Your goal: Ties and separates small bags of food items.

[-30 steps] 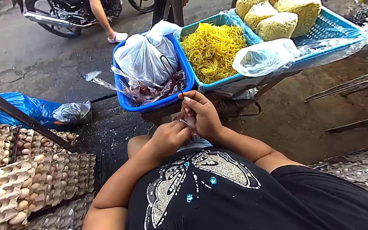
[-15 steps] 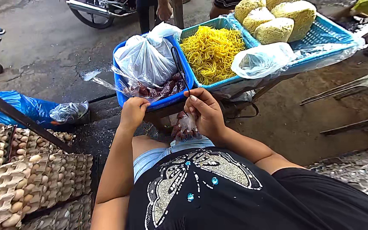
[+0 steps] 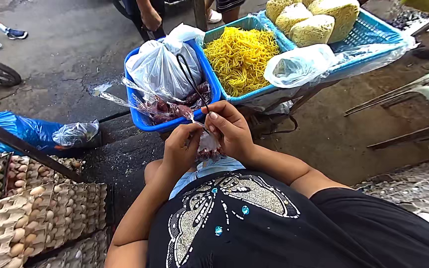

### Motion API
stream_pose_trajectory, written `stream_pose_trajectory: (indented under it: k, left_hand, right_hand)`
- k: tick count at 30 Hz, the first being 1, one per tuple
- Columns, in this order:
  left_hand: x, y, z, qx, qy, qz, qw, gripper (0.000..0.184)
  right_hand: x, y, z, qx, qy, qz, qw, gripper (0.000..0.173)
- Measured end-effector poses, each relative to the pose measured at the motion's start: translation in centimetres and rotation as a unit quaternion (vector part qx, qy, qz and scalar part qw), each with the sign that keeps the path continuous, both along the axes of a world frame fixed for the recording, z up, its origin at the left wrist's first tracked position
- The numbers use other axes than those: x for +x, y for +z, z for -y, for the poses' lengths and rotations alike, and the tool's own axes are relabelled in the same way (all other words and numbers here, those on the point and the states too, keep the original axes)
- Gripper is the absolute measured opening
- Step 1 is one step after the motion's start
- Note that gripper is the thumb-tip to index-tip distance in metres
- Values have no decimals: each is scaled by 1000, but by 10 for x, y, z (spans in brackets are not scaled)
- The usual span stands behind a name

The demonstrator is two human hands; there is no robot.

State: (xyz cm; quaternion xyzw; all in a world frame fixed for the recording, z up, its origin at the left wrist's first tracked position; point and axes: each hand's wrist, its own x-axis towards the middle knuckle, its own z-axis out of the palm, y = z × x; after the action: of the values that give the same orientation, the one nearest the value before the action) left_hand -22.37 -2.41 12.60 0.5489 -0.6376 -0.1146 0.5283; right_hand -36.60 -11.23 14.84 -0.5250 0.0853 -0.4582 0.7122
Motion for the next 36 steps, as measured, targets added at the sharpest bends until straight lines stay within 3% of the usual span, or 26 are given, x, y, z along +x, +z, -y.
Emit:
stream_pose_trajectory:
  k: [5, 9, 14, 17, 21, 23, 26, 29, 32, 34, 36]
  left_hand:
    - [-4, 4, 0, -47, 17, 19, 999, 11]
    - [-8, 1, 3, -119, 50, 175, 976, 11]
    - [-19, 2, -2, -135, 49, 324, 935, 16]
    - [-25, 2, -2, -142, -4, 326, 935, 13]
    - [0, -4, 5, -161, -7, 213, 964, 12]
    - [29, -4, 10, -103, 58, 202, 972, 23]
    - [79, -3, 27, 103, 180, 195, 958, 30]
    - [117, -10, 45, 281, 199, 222, 912, 21]
    - [130, -13, 62, 444, 193, 275, 831, 33]
    - [133, -18, 67, 448, 200, 306, 816, 23]
    - [132, -16, 62, 368, 191, 310, 855, 14]
  right_hand:
    - [-1, 1, -2, -26, -6, -8, 1000, 20]
    - [-2, 3, -3, -26, -16, -30, 999, 21]
    - [-1, 7, -2, 59, -33, -67, 995, 21]
    - [-1, 11, -1, 88, -31, -65, 994, 23]
    - [-10, 16, 3, 11, -9, 18, 1000, 20]
    - [-18, 22, 4, -30, -19, 67, 997, 19]
    - [-29, 31, 3, -69, -31, 113, 991, 18]
    - [-34, 35, 1, -108, -35, 110, 987, 17]
    - [-32, 29, 1, -106, -34, 107, 988, 16]
    - [-31, 25, 0, -88, -37, 100, 990, 17]
    - [-32, 22, 0, -78, -39, 92, 992, 17]
